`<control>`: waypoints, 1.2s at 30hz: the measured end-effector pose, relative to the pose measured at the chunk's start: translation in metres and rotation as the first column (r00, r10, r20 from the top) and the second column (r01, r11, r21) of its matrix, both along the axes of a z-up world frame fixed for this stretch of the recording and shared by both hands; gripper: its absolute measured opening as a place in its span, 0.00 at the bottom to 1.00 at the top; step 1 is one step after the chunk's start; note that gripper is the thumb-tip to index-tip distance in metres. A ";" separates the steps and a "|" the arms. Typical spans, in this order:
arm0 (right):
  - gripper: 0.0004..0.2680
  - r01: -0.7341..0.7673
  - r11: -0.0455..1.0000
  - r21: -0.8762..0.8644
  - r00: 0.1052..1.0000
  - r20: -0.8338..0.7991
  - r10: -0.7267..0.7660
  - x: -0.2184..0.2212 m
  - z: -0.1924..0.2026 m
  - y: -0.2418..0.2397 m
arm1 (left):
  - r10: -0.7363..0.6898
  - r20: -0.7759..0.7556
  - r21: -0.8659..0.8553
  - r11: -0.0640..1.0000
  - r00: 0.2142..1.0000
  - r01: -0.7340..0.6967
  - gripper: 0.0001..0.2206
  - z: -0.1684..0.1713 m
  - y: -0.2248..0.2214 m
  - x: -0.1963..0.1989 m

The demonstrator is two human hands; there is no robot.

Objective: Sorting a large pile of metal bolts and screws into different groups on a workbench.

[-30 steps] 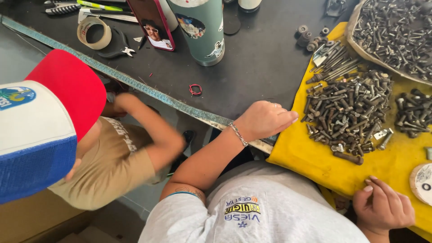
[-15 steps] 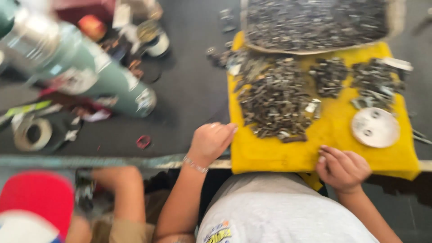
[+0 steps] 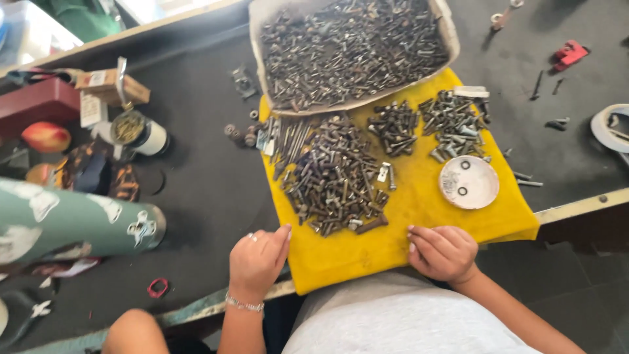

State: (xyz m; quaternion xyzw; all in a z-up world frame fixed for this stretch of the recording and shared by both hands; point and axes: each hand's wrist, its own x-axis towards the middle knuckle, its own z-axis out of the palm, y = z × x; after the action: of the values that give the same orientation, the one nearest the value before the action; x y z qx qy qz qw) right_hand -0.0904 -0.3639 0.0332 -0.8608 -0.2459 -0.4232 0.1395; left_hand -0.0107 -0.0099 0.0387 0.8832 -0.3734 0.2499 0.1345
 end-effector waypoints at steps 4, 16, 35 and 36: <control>0.08 0.021 1.000 -0.006 1.000 -0.012 -0.021 0.001 0.002 0.000 | -0.052 0.024 -0.074 0.996 0.998 0.053 0.07 0.017 -0.010 0.001; 0.10 0.026 0.998 -0.052 0.998 -0.058 -0.029 0.005 0.000 -0.002 | -0.253 -0.181 -0.204 0.955 0.951 0.215 0.06 0.011 -0.029 0.010; 0.11 0.050 0.995 -0.083 0.995 -0.079 -0.057 0.007 -0.008 -0.005 | -0.313 -0.170 -0.249 0.931 0.934 0.266 0.04 0.013 -0.029 0.011; 0.12 0.050 0.995 -0.082 0.995 -0.079 -0.056 0.007 -0.008 -0.004 | -0.311 -0.175 -0.244 0.933 0.934 0.264 0.04 0.012 -0.029 0.011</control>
State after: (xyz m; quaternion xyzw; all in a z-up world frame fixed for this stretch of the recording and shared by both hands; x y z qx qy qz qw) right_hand -0.0831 -0.3683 0.0251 -0.8884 -0.2339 -0.3812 0.1037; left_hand 0.0000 -0.0388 0.0512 0.8201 -0.4533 0.1716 0.3042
